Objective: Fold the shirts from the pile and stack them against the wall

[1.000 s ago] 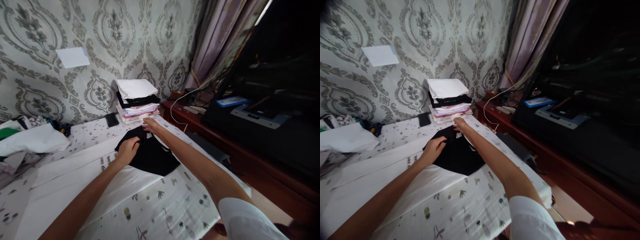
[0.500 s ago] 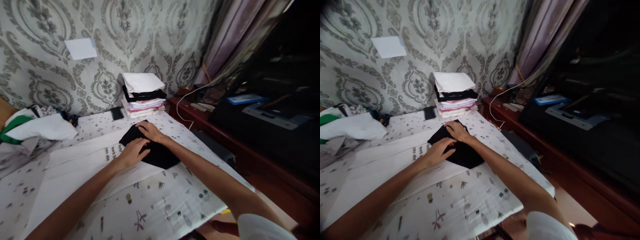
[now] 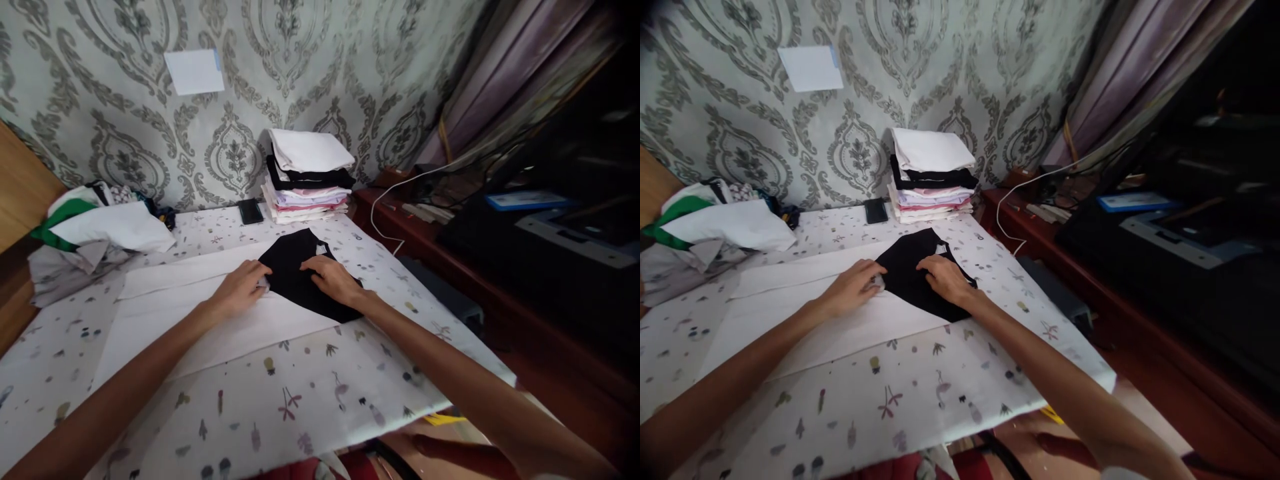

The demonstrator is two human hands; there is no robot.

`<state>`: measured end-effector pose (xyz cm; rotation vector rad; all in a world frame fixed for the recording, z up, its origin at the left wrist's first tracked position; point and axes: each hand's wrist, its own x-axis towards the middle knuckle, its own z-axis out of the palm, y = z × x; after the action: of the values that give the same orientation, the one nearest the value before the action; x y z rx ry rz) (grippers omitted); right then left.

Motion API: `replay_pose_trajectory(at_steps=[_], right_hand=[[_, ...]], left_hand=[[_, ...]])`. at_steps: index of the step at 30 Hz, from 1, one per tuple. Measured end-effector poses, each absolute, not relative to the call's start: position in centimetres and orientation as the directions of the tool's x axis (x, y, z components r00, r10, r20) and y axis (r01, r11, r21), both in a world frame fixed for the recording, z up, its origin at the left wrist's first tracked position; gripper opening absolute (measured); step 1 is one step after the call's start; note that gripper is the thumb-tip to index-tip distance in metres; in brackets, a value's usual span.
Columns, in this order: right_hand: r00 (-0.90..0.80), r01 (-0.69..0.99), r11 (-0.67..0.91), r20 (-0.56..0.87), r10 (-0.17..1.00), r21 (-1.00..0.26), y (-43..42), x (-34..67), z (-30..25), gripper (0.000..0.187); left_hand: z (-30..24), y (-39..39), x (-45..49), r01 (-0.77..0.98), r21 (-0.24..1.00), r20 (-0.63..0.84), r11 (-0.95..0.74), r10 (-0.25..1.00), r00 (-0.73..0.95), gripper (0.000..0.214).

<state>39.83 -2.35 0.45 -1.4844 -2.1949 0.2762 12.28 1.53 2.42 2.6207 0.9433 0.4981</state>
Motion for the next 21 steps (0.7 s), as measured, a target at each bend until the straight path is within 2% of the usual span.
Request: replay_pose_trajectory(at_steps=[3,5,8,11,16,21], right_hand=[[-0.174,0.798,0.311,0.296,0.939,-0.516,-1.6,39.4,1.2,0.037],[-0.114,0.754,0.285,0.309,0.944,-0.592,-1.1,39.2,1.8,0.031],[-0.077,0.692,0.282,0.321,0.944,-0.664,-0.6,39.1,2.1,0.026],[-0.082,0.657,0.321,0.358,0.93,-0.682,-0.6,39.5,1.9,0.031],[-0.223,0.68,0.403,0.351,0.909,-0.612,-1.5,40.9,1.2,0.064],[-0.262,0.795,0.405,0.347,0.901,-0.452,-2.6,41.4,1.2,0.069]], left_hand=[[2.2,1.0,14.8,0.537,0.337,0.212,-0.774,0.618,0.757,0.044],[2.2,1.3,15.8,0.551,0.341,0.215,-0.761,0.634,0.743,0.044],[2.5,2.1,16.2,0.557,0.439,0.253,-0.705,0.691,0.677,0.031],[3.0,2.7,15.8,0.532,0.584,0.25,-0.613,0.759,0.601,0.026],[3.4,2.8,15.0,0.461,0.762,0.168,-0.455,0.826,0.538,0.024],[3.2,2.3,14.7,0.422,0.815,0.136,-0.398,0.839,0.527,0.023]])
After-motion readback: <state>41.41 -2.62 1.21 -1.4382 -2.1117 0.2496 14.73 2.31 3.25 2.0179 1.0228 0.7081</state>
